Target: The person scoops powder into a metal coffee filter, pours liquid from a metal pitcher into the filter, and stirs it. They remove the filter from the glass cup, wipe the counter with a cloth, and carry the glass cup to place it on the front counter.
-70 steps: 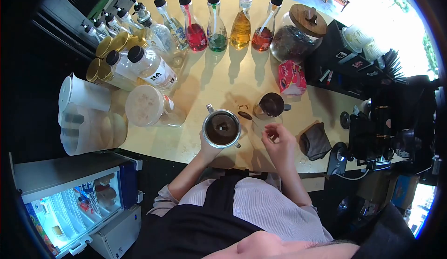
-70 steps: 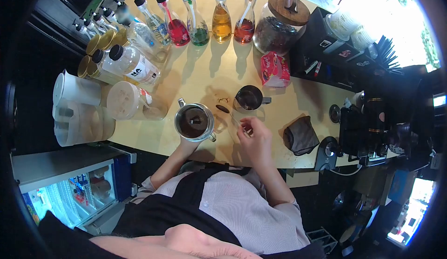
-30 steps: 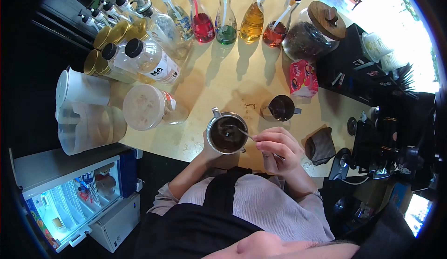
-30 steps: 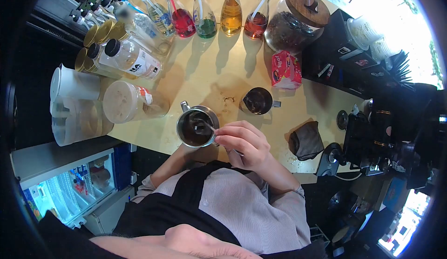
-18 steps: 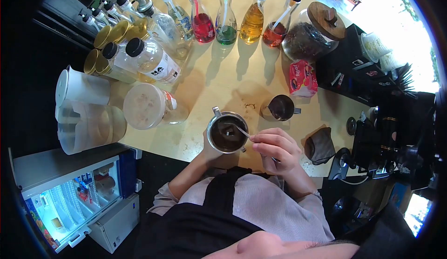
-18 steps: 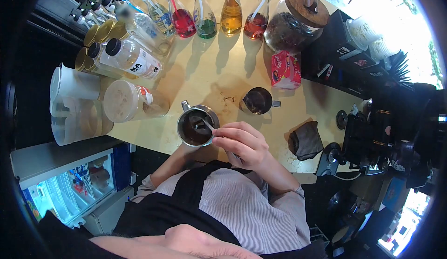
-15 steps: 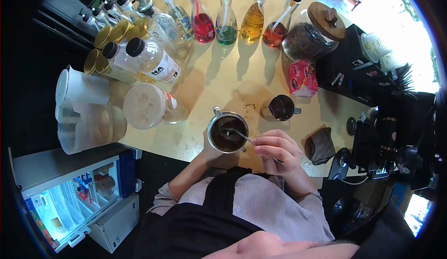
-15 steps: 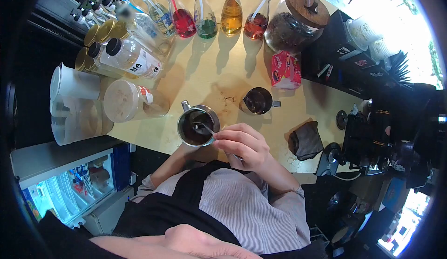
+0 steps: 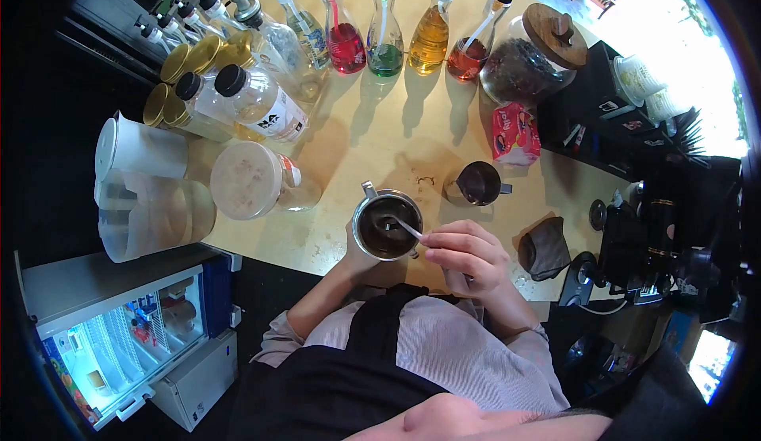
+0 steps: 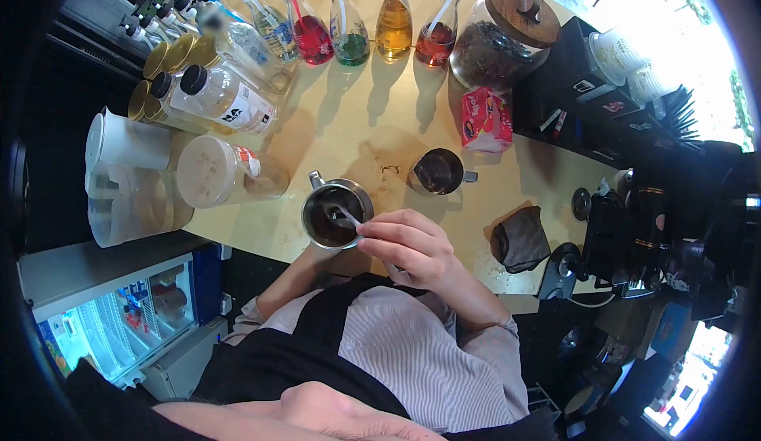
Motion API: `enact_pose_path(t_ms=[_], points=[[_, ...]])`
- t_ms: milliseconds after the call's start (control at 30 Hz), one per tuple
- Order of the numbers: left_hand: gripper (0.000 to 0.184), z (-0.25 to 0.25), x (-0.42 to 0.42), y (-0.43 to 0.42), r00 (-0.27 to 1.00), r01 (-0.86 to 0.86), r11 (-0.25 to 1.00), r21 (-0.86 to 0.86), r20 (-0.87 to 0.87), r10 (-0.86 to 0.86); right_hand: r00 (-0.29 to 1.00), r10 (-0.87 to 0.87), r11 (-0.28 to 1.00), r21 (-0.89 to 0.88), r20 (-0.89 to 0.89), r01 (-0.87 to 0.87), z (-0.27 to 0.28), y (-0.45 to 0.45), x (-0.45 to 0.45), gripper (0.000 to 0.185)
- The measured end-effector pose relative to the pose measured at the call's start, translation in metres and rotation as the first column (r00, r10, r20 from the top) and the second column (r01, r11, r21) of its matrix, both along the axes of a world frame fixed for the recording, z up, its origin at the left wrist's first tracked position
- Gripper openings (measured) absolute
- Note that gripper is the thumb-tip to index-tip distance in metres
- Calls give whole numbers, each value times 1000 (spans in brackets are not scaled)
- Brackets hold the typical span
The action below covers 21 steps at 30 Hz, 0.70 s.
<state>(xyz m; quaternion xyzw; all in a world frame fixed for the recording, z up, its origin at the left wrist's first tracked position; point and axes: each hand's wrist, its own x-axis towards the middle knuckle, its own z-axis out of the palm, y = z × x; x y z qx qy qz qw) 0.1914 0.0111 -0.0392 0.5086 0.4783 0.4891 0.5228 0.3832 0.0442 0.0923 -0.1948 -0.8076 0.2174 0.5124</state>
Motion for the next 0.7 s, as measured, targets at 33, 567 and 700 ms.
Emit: enact_pose_path(t_ms=[33, 567, 700], points=[[69, 1, 0, 0, 1000, -10, 1000, -15, 13, 10, 1000, 0, 1000, 0, 0, 0, -1, -1, 1, 27], [67, -55, -2, -7, 972, 41, 980, -194, 235, 6, 1000, -29, 1000, -12, -8, 29, -3, -1, 1, 29], [66, -44, -2, -6, 979, 43, 988, -149, 202, -12, 999, -6, 1000, -23, -50, 4, -6, -2, 3, 28]])
